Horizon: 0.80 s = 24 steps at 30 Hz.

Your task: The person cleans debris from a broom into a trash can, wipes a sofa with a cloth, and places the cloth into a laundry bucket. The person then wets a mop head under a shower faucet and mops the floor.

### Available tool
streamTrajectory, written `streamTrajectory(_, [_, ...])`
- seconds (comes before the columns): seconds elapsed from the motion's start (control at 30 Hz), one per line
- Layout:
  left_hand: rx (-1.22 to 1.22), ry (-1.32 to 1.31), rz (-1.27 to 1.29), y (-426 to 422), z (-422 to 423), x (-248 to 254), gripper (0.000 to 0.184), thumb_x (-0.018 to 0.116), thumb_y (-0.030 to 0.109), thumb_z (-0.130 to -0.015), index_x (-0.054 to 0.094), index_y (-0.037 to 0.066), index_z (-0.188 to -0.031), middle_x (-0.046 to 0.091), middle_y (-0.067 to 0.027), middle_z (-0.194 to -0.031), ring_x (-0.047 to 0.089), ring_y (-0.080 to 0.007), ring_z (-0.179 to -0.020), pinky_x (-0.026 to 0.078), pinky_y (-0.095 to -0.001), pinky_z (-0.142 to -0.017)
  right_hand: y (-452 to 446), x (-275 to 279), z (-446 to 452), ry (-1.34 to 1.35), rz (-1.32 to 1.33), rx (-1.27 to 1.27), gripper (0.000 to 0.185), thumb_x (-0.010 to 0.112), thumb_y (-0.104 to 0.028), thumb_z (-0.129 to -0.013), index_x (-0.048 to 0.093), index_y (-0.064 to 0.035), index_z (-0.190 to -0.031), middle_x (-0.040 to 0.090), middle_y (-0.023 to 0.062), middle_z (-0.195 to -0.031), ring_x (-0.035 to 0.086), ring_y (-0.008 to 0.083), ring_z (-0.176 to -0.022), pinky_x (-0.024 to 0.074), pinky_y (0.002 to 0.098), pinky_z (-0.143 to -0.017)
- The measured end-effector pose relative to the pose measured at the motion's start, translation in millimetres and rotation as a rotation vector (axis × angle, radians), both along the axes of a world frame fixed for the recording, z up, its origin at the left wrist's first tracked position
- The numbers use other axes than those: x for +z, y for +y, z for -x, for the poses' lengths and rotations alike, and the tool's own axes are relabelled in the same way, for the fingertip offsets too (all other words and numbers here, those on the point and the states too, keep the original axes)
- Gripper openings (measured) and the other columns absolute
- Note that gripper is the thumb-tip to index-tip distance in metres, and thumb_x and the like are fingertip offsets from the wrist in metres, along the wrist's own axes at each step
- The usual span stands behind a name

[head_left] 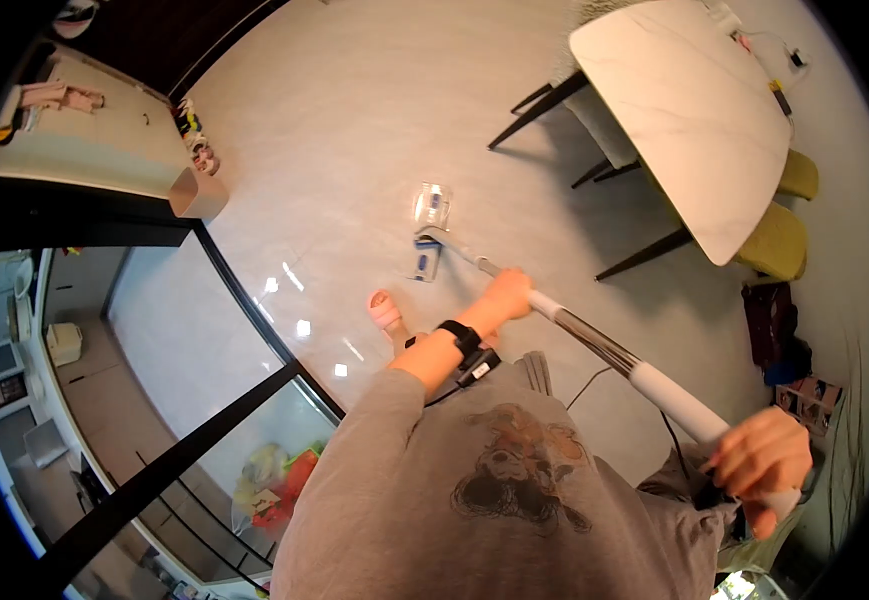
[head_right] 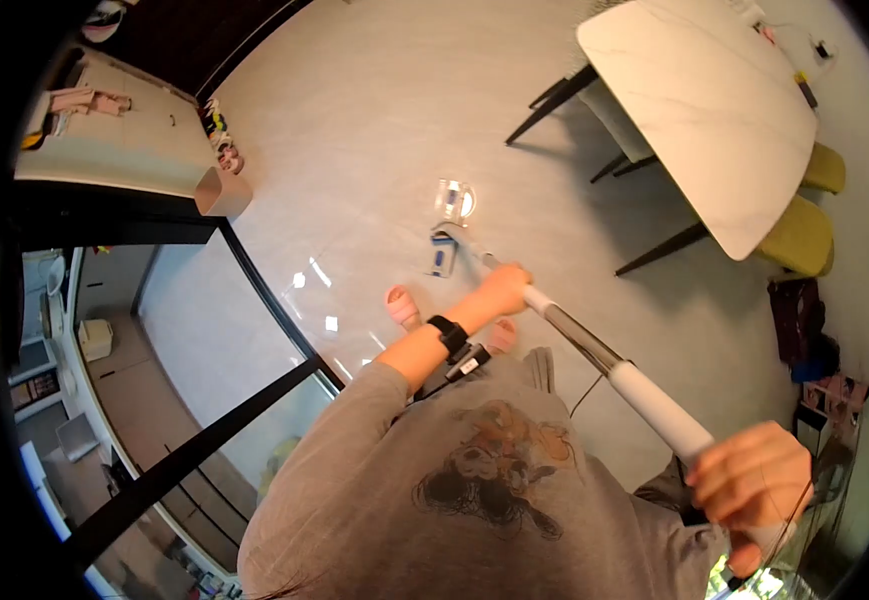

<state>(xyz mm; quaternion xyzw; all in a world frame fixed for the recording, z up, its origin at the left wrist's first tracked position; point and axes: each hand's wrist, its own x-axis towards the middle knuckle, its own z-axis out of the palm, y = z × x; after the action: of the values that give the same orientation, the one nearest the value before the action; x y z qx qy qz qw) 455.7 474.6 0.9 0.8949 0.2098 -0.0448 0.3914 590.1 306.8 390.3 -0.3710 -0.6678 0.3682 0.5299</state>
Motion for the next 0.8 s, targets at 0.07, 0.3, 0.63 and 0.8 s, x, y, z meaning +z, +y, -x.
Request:
streamTrajectory(0.07, [-0.158,0.015,0.058,-46.3,-34.7,14.0,0.02,0.068,0.021,-0.063,0.064,0.007,-0.075,0.06,-0.0176,-0.083,0.059,-0.0345,-0.08,0.048,-0.0417,-0.072,-44.9,18.8,-17.9,-0.078,0.032,-0.02,0.037,0.066,-0.033,-0.079,0.046,-0.0116,-0.058,0.058,0.0011,-0.051,0.061,0.0126,-0.049,0.053,0.0265,-0.056])
streamTrajectory(0.3, [-0.519,-0.111,0.256,-149.0,-83.6,6.9,0.017,0.062,0.023,-0.067,0.063,0.007,-0.075,0.061,-0.0157,-0.078,0.059,-0.034,-0.078,0.048,-0.0427,-0.069,-163.2,34.2,-0.6,-0.084,0.045,-0.699,0.031,0.062,-0.033,-0.075,0.045,-0.0107,-0.061,0.056,0.0011,-0.051,0.057,0.0126,-0.043,0.0512,0.0247,-0.053])
streamTrajectory(0.63, [-0.085,-0.226,0.043,-27.4,-33.9,-13.5,0.009,0.062,0.013,-0.064,0.063,0.009,-0.072,0.061,-0.0135,-0.073,0.059,-0.0339,-0.075,0.047,-0.0432,-0.068,-104.6,-12.9,-19.4,-0.06,-0.151,-0.46,0.027,0.056,-0.029,-0.082,0.051,-0.0064,-0.069,0.058,0.0039,-0.058,0.06,0.0162,-0.049,0.0533,0.0335,-0.056])
streamTrajectory(0.8, [0.327,-0.176,-0.003,46.0,10.7,-42.9,0.014,0.065,0.006,-0.062,0.06,0.006,-0.075,0.057,-0.0162,-0.083,0.055,-0.0344,-0.084,0.046,-0.0409,-0.075,-6.7,-68.7,16.2,-0.028,-0.048,-0.376,0.029,0.057,-0.027,-0.082,0.046,-0.0066,-0.065,0.056,0.0048,-0.056,0.059,0.0196,-0.048,0.0524,0.0345,-0.053])
